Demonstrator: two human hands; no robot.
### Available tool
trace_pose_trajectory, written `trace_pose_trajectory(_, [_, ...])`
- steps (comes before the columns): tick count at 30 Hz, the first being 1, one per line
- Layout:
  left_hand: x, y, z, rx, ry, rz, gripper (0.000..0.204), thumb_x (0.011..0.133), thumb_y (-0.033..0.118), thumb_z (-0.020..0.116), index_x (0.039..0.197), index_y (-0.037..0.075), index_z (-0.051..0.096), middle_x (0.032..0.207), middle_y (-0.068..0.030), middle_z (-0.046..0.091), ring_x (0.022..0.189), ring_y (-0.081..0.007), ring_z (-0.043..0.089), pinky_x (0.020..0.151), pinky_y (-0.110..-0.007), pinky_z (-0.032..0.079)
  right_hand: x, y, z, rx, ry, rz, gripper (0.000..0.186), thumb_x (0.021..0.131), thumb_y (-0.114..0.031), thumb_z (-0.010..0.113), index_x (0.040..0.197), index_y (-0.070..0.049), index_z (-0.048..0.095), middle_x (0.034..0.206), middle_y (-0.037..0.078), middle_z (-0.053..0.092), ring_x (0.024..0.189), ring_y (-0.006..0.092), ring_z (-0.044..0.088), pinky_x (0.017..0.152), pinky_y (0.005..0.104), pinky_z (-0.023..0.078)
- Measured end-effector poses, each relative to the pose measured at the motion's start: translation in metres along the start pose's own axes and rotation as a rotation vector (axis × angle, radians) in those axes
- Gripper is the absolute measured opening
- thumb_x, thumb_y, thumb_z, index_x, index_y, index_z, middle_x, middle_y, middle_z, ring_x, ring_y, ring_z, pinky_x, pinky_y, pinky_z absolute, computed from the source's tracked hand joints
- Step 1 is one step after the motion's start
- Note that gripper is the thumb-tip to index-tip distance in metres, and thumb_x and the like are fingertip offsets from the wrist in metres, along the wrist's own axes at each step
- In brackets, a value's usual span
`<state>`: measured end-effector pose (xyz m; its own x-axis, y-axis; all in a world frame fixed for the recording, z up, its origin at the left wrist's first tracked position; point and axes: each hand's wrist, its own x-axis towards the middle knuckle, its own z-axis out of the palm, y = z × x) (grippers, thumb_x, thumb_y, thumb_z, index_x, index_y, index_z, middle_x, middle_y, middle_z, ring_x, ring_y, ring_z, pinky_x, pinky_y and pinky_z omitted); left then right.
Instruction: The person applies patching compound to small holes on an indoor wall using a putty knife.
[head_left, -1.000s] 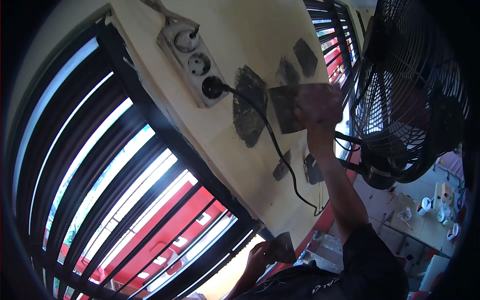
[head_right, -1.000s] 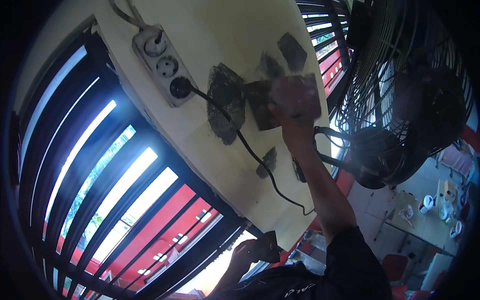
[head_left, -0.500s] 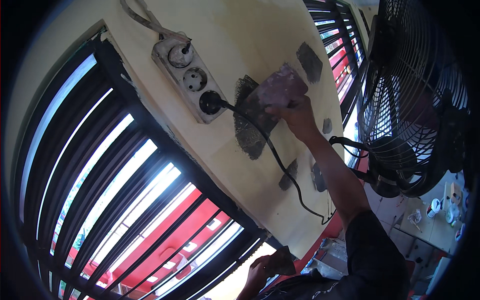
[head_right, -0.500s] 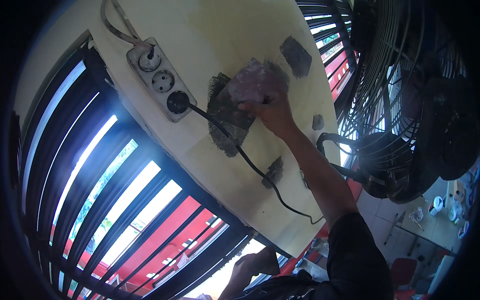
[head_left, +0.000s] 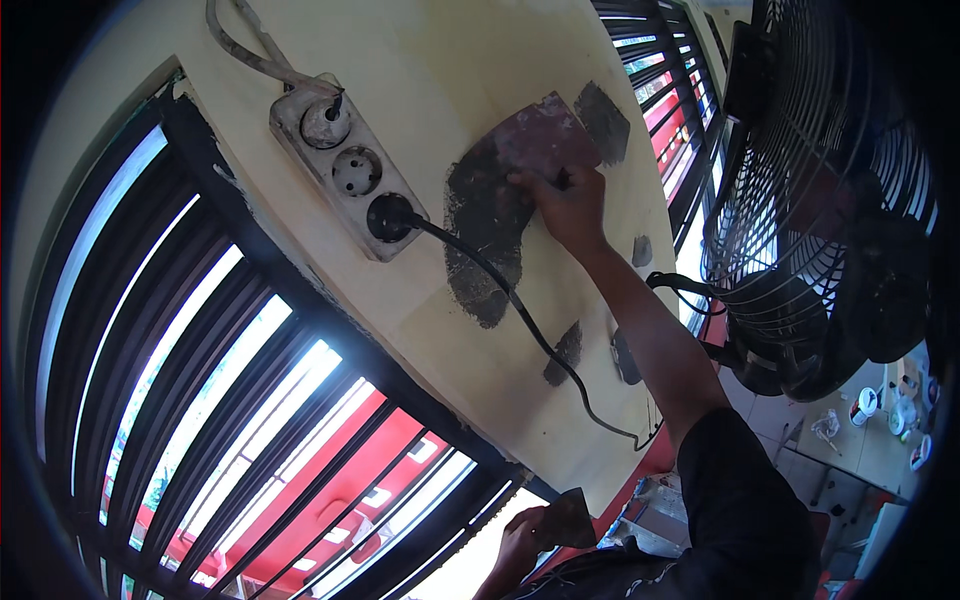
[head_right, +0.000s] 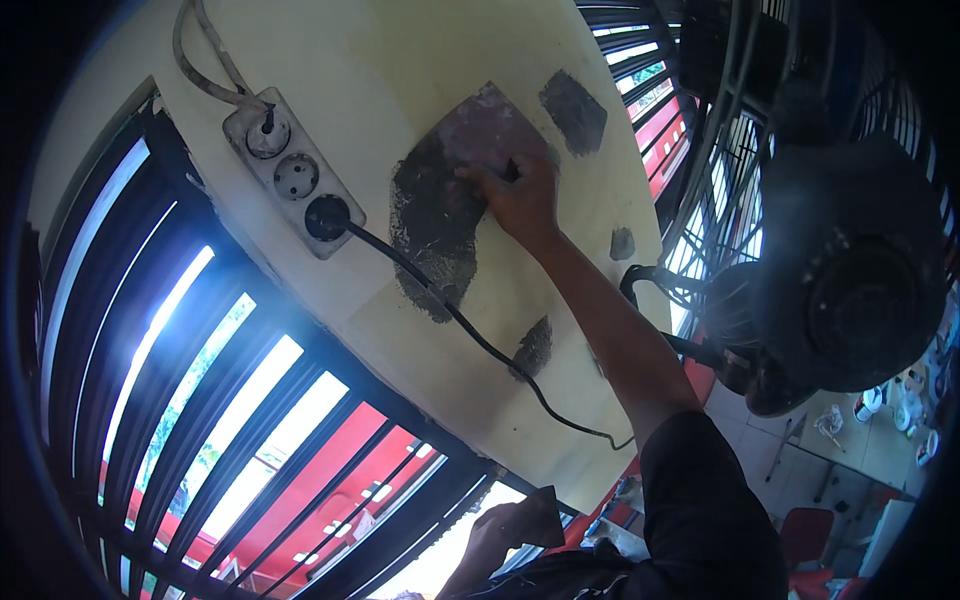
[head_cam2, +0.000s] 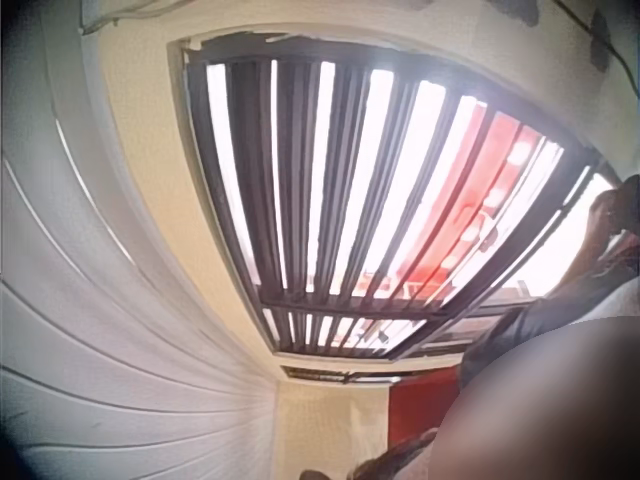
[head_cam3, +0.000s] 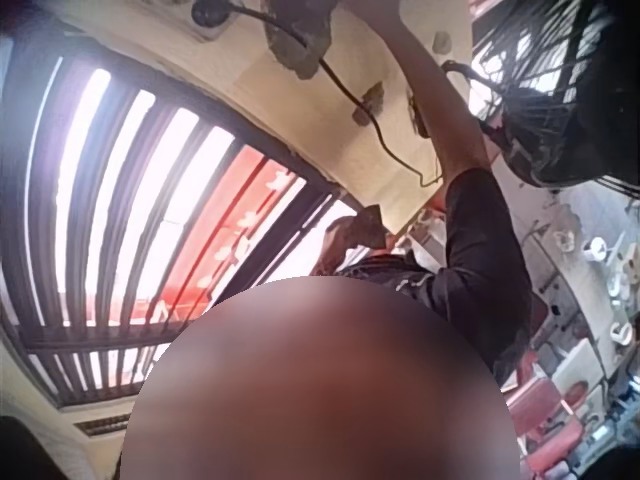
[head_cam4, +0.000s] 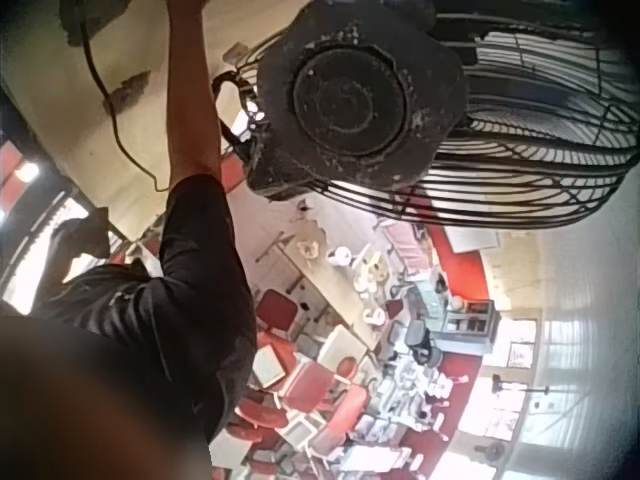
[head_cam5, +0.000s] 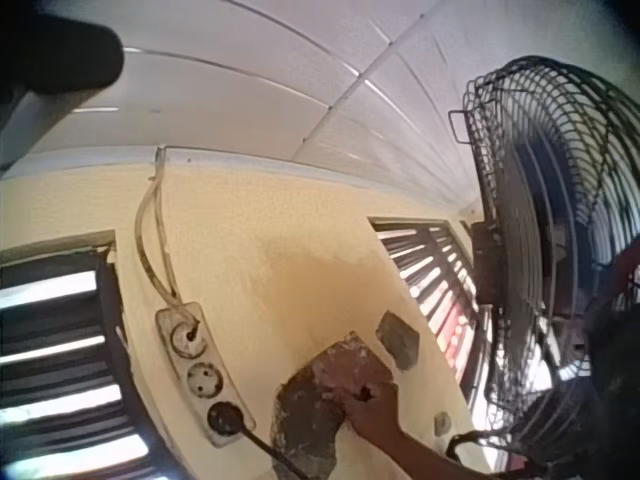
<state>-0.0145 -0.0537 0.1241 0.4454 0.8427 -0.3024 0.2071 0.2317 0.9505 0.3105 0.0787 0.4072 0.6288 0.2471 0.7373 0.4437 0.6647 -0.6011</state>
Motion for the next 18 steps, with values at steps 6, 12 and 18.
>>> trace_pose_trajectory(6, [0.0, -0.007, -0.005, 0.195, -0.034, 0.3, 0.029, 0.088, 0.016, 0.045, 0.108, -0.004, 0.055, 0.089, -0.0113, 0.058, 0.073, -0.0177, 0.056, 0.06, -0.028, 0.046, -0.01, -0.005, -0.005, 0.425, 0.093, 0.132, 0.023, 0.072, -0.017, 0.075, 0.066, 0.0, 0.06, 0.058, 0.003, 0.059, 0.049, 0.0081, 0.053, 0.046, 0.022, 0.038])
trace_pose_trajectory(12, [-0.008, 0.0, -0.007, 0.02, 0.045, 0.028, 0.029, 0.088, 0.016, 0.046, 0.108, -0.004, 0.055, 0.09, -0.0116, 0.057, 0.074, -0.0184, 0.057, 0.06, -0.029, 0.046, -0.026, 0.004, -0.032, 0.65, -0.132, 0.303, 0.009, 0.075, -0.006, 0.07, 0.075, 0.0, 0.063, 0.068, 0.004, 0.062, 0.063, 0.0117, 0.06, 0.058, 0.0223, 0.046])
trace_pose_trajectory(18, [-0.014, 0.01, -0.006, 0.088, 0.04, 0.064, 0.03, 0.088, 0.015, 0.045, 0.109, -0.004, 0.054, 0.089, -0.0115, 0.057, 0.071, -0.0186, 0.056, 0.06, -0.03, 0.046, -0.036, 0.009, -0.024, 0.532, -0.382, 0.11, 0.013, 0.073, -0.008, 0.072, 0.074, 0.001, 0.064, 0.067, 0.006, 0.064, 0.06, 0.0118, 0.06, 0.058, 0.0245, 0.048])
